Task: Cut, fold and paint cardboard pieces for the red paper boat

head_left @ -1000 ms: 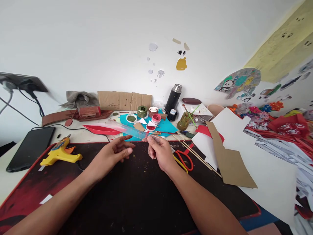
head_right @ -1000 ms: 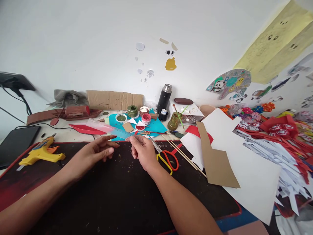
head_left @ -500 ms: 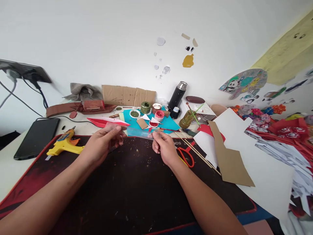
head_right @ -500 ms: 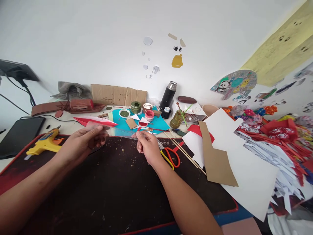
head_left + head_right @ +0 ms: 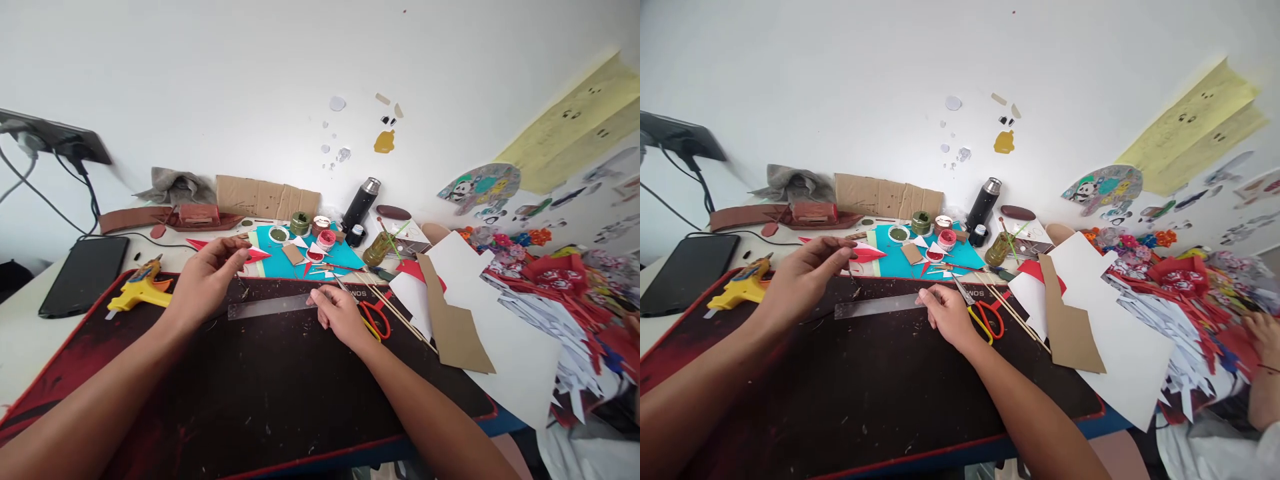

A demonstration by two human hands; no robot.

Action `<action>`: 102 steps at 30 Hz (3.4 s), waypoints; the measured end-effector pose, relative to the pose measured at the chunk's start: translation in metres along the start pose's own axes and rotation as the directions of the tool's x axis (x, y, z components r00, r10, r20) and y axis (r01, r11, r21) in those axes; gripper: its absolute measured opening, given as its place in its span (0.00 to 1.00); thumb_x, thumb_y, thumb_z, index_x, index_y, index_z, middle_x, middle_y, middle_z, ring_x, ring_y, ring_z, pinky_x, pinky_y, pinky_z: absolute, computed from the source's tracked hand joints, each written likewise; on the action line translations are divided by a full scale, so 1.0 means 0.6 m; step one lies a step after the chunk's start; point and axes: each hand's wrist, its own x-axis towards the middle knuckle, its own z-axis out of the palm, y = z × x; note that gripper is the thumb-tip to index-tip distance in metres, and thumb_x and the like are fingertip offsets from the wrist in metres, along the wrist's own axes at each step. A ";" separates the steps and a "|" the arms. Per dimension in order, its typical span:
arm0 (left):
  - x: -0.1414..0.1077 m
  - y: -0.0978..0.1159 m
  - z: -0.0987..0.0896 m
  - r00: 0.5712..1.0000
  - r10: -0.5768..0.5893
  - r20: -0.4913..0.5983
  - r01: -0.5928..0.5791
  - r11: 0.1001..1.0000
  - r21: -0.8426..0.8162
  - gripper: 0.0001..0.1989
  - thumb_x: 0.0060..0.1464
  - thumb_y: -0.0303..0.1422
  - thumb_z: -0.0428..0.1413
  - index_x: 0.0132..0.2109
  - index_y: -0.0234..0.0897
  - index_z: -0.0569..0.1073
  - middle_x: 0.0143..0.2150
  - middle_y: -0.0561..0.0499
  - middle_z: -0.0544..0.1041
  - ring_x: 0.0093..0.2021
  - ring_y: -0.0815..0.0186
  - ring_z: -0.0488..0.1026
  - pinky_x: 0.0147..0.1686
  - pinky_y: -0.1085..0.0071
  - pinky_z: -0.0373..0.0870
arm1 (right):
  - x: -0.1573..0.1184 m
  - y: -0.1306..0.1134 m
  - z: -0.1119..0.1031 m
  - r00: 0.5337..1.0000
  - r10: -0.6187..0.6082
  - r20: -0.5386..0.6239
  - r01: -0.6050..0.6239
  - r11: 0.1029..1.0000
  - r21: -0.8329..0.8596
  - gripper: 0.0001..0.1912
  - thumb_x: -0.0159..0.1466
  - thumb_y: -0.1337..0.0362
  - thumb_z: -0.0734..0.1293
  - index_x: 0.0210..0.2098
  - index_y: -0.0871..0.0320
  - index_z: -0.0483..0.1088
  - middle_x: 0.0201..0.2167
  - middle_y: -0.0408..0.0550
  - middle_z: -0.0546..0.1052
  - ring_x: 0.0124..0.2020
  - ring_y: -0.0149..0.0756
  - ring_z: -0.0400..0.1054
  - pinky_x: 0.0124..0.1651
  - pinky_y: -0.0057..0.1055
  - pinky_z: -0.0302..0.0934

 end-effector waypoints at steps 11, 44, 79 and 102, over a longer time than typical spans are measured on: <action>-0.019 -0.092 0.017 0.712 0.051 0.701 -0.448 0.801 0.397 0.19 0.53 0.42 0.72 0.51 0.47 0.85 0.55 0.42 0.84 0.61 0.42 0.78 0.62 0.55 0.73 | -0.033 -0.036 -0.053 0.998 0.028 0.053 0.016 0.736 -0.676 0.13 0.75 0.52 0.71 0.46 0.54 0.84 0.33 0.46 0.84 0.34 0.40 0.75 0.36 0.33 0.56; -0.044 -0.106 0.036 0.672 -0.075 0.736 -0.536 0.636 0.555 0.06 0.66 0.32 0.65 0.49 0.43 0.80 0.48 0.49 0.80 0.51 0.52 0.79 0.52 0.57 0.74 | 0.018 -0.050 -0.036 0.976 0.125 0.181 0.056 0.655 -0.753 0.07 0.75 0.58 0.75 0.47 0.54 0.84 0.28 0.41 0.82 0.31 0.36 0.75 0.36 0.31 0.54; -0.053 -0.079 0.054 0.629 -0.152 0.762 -0.577 0.565 0.590 0.11 0.65 0.32 0.68 0.52 0.38 0.79 0.50 0.44 0.81 0.52 0.49 0.79 0.56 0.51 0.76 | 0.253 -0.078 0.130 0.937 -0.091 0.336 0.345 0.362 -0.866 0.14 0.82 0.56 0.64 0.56 0.52 0.81 0.52 0.50 0.89 0.50 0.48 0.84 0.48 0.36 0.65; -0.054 -0.101 0.044 0.655 -0.059 0.753 -0.564 0.626 0.539 0.08 0.66 0.30 0.66 0.50 0.40 0.77 0.50 0.45 0.80 0.51 0.49 0.77 0.54 0.52 0.73 | 0.125 -0.060 0.052 0.991 -0.094 0.090 0.130 0.761 -0.635 0.13 0.78 0.57 0.68 0.48 0.53 0.85 0.31 0.44 0.84 0.33 0.39 0.77 0.39 0.31 0.64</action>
